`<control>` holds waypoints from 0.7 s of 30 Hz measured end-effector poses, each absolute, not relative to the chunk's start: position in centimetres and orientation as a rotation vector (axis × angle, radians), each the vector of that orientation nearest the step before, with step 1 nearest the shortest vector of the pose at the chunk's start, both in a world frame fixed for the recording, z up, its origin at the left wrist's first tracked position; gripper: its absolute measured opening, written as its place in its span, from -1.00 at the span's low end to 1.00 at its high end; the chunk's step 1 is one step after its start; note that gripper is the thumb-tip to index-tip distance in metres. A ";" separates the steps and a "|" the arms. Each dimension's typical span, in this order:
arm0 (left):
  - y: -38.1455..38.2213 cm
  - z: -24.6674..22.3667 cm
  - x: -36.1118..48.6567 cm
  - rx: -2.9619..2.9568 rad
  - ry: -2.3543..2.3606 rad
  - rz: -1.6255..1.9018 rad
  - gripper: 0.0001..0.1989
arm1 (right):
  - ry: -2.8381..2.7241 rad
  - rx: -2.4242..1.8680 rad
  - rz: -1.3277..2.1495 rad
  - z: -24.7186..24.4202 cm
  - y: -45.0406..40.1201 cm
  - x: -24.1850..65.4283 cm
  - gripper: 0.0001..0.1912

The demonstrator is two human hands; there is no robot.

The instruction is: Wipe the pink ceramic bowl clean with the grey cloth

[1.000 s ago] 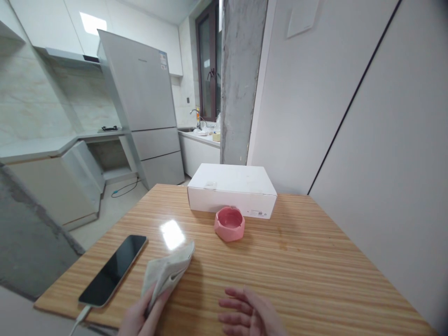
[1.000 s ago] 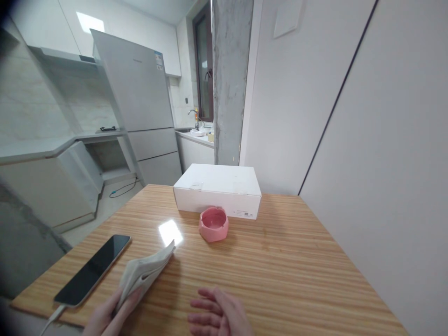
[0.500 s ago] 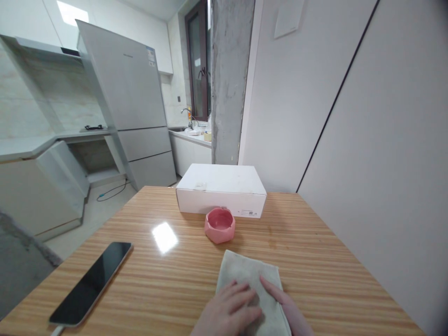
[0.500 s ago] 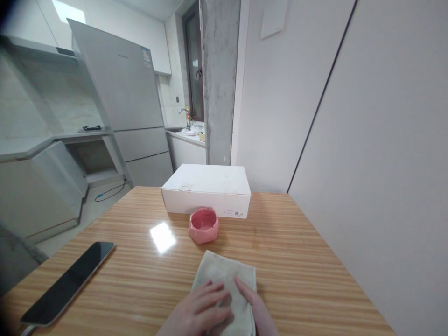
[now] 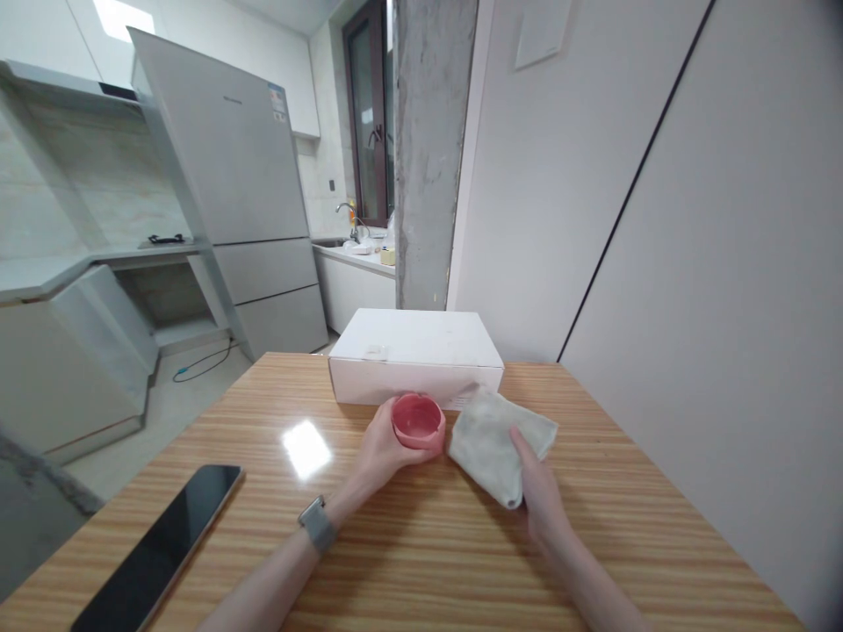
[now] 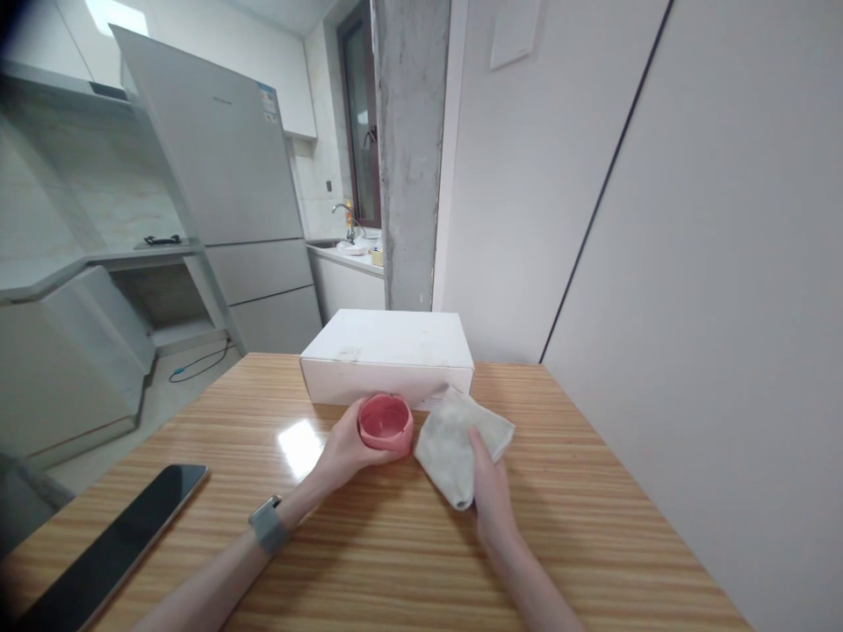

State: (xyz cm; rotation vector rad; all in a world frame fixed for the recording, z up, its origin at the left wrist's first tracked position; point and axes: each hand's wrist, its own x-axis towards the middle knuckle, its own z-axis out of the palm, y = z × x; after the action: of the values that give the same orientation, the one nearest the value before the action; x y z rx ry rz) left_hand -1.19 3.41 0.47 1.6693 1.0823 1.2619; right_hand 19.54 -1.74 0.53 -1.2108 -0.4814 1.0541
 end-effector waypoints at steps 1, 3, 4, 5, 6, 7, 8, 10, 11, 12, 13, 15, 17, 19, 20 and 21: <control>3.2 0.6 -1.1 1.669 1.085 1.261 -0.25 | -0.577 -1.205 1.008 0.4 -0.7 18.9 -0.55; 2.9 0.9 -1.0 1.662 1.063 1.279 -0.23 | -0.651 -1.176 0.996 0.2 1.1 17.5 -0.55; 2.8 1.0 -0.9 1.648 1.042 1.300 -0.20 | -0.683 -1.159 0.998 0.2 1.7 16.8 -0.54; 2.6 1.1 -0.8 1.628 1.017 1.319 -0.18 | -0.707 -1.138 1.002 0.3 2.1 16.1 -0.54; 2.4 1.2 -0.8 1.603 0.988 1.332 -0.15 | -0.729 -1.114 1.003 0.3 2.3 15.4 -0.55; 2.2 1.4 -0.7 1.575 0.954 1.334 -0.12 | -0.744 -1.091 0.998 0.4 2.3 14.9 -0.56; 2.0 1.5 -0.7 1.537 0.917 1.320 -0.10 | -0.743 -1.070 0.983 0.5 2.1 14.4 -0.57; 1.7 1.8 -0.6 1.384 0.846 1.245 -0.15 | -0.698 -1.049 0.943 0.5 1.7 13.9 -0.58; 1.6 2.0 -0.5 1.264 0.814 1.189 -0.24 | -0.660 -1.041 0.928 0.5 1.5 13.8 -0.58; 1.5 2.1 -0.5 1.132 0.784 1.129 -0.34 | -0.620 -1.036 0.925 0.4 1.3 13.8 -0.58; 1.4 2.2 -0.4 1.010 0.758 1.077 -0.43 | -0.583 -1.027 0.929 0.2 1.2 13.8 -0.58; 1.2 2.2 -0.2 0.836 0.692 1.021 -0.51 | -0.554 -1.001 0.945 0.0 1.2 13.9 -0.57; 0.9 2.0 -0.1 0.743 0.609 0.968 -0.53 | -0.567 -0.998 0.907 -0.2 1.1 14.3 -0.57; 0.8 1.5 -0.1 0.682 0.564 0.867 -0.51 | -0.671 -1.027 0.842 -0.3 0.7 14.9 -0.57; 0.8 1.2 -0.1 0.672 0.573 0.812 -0.48 | -0.779 -1.045 0.835 -0.3 0.3 15.3 -0.57; 0.8 0.9 -0.1 0.680 0.606 0.778 -0.45 | -0.918 -1.056 0.850 -0.3 0.0 15.8 -0.57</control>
State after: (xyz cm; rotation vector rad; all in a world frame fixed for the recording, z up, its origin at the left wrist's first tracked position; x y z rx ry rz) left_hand -0.13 0.80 0.90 0.6797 0.6060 0.7781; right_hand 15.77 -0.01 -0.34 -1.0560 -0.9177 0.8503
